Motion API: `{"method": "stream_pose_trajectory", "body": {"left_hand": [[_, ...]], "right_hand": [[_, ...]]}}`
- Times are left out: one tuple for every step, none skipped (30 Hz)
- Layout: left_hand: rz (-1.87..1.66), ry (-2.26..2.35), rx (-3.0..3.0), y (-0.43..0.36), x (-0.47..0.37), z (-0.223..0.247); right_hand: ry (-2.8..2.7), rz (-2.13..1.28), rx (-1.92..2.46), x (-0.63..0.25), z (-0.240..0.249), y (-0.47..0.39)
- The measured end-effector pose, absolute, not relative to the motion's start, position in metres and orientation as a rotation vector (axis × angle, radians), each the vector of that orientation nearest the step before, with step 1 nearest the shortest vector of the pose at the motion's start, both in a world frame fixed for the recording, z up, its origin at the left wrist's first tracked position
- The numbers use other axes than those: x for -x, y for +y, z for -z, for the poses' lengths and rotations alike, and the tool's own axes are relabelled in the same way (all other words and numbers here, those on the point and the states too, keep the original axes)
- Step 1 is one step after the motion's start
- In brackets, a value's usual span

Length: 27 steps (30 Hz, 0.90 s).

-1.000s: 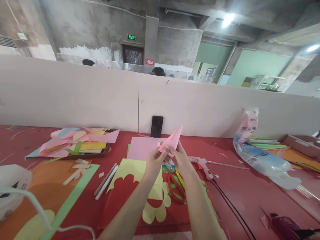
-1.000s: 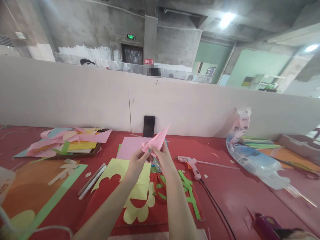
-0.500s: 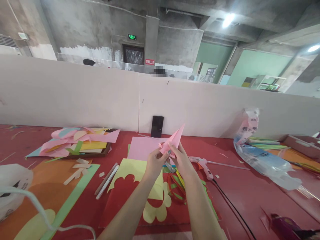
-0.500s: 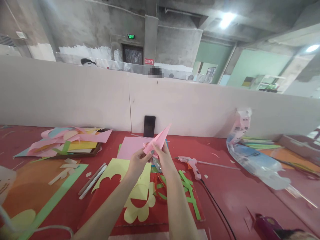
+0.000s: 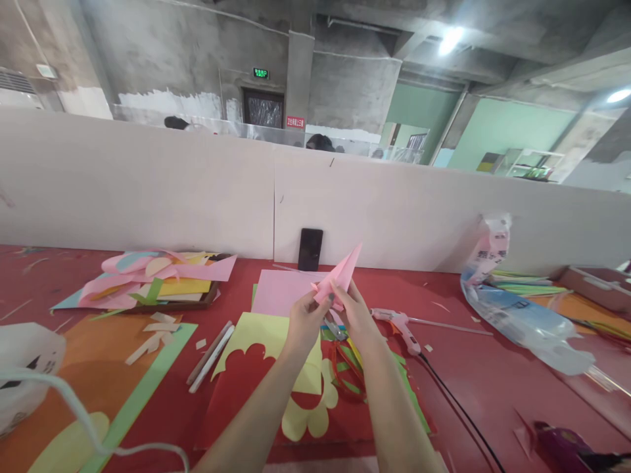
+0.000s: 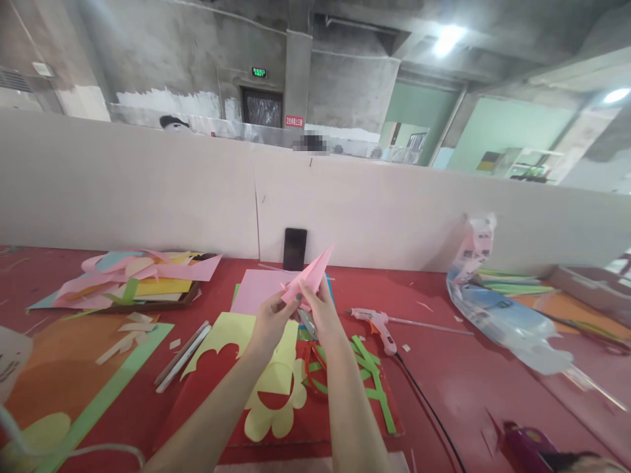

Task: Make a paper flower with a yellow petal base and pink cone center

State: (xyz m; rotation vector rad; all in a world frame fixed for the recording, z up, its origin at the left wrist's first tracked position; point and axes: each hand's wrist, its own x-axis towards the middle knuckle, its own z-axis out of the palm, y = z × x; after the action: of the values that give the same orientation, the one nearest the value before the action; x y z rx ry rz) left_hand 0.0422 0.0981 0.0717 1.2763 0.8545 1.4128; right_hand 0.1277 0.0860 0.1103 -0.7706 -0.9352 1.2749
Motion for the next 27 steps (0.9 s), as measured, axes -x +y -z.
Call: {"method": "stream_pose_trajectory", "body": {"left_hand": [[-1.414,0.865,-1.283,0.097,-0.042,-0.073],[-1.413,0.870,-1.288,0.097,-0.042,-0.074],[-1.412,0.868,-1.288,0.096,-0.042,-0.075],[-1.408,0.857,-1.282,0.095,-0.043,-0.077],[-1.401,0.845,-1.271,0.094,-0.043,-0.078],[-1.395,0.837,-1.258,0.093,-0.044,-0.078],[-1.390,0.834,-1.247,0.093,-0.044,-0.079],[-1.385,0.835,-1.240,0.093,-0.045,-0.079],[-1.377,0.839,-1.236,0.094,-0.045,-0.079],[-1.371,0.840,-1.235,0.094,-0.045,-0.078],[-1.365,0.841,-1.234,0.094,-0.045,-0.078],[-1.362,0.841,-1.234,0.095,-0.045,-0.078],[-1.361,0.845,-1.237,0.095,-0.045,-0.078],[-1.364,0.852,-1.239,0.096,-0.045,-0.078],[-1.369,0.863,-1.242,0.096,-0.045,-0.078],[-1.377,0.880,-1.242,0.096,-0.045,-0.077],[-1.384,0.899,-1.239,0.096,-0.044,-0.077],[-1.390,0.917,-1.233,0.096,-0.044,-0.077],[-1.394,0.932,-1.224,0.096,-0.044,-0.077],[-1.399,0.940,-1.211,0.096,-0.043,-0.077],[-1.402,0.939,-1.198,0.096,-0.043,-0.077],[-1.408,0.931,-1.183,0.096,-0.042,-0.077],[-1.414,0.918,-1.171,0.096,-0.042,-0.077],[-1.422,0.903,-1.162,0.096,-0.041,-0.078],[-1.429,0.889,-1.159,0.096,-0.041,-0.078],[-1.435,0.879,-1.159,0.096,-0.041,-0.079],[-1.439,0.876,-1.161,0.096,-0.041,-0.079]], "right_hand": [[-0.932,-1.277,0.766,-0.127,-0.110,0.087],[-0.930,-1.276,0.763,-0.126,-0.109,0.088],[-0.931,-1.270,0.765,-0.126,-0.108,0.089],[-0.929,-1.257,0.766,-0.126,-0.106,0.091],[-0.928,-1.245,0.770,-0.126,-0.105,0.092],[-0.924,-1.238,0.778,-0.127,-0.103,0.094],[-0.913,-1.233,0.787,-0.128,-0.101,0.095],[-0.900,-1.233,0.798,-0.129,-0.099,0.097],[-0.887,-1.230,0.808,-0.130,-0.098,0.098],[-0.884,-1.228,0.817,-0.130,-0.097,0.099],[-0.887,-1.223,0.823,-0.131,-0.097,0.099],[-0.895,-1.211,0.826,-0.131,-0.097,0.099],[-0.906,-1.202,0.829,-0.131,-0.098,0.099],[-0.912,-1.199,0.830,-0.130,-0.098,0.098],[-0.911,-1.204,0.827,-0.130,-0.099,0.098],[-0.906,-1.216,0.820,-0.129,-0.100,0.097],[-0.903,-1.235,0.809,-0.129,-0.101,0.096],[-0.902,-1.252,0.796,-0.129,-0.102,0.096],[-0.904,-1.266,0.784,-0.129,-0.102,0.096],[-0.907,-1.275,0.776,-0.129,-0.101,0.096],[-0.908,-1.274,0.777,-0.129,-0.101,0.096],[-0.904,-1.266,0.786,-0.130,-0.100,0.096],[-0.900,-1.256,0.801,-0.130,-0.099,0.096],[-0.898,-1.245,0.819,-0.131,-0.099,0.096],[-0.896,-1.233,0.836,-0.131,-0.098,0.096],[-0.895,-1.219,0.850,-0.131,-0.098,0.096],[-0.897,-1.208,0.859,-0.131,-0.098,0.095]]}}
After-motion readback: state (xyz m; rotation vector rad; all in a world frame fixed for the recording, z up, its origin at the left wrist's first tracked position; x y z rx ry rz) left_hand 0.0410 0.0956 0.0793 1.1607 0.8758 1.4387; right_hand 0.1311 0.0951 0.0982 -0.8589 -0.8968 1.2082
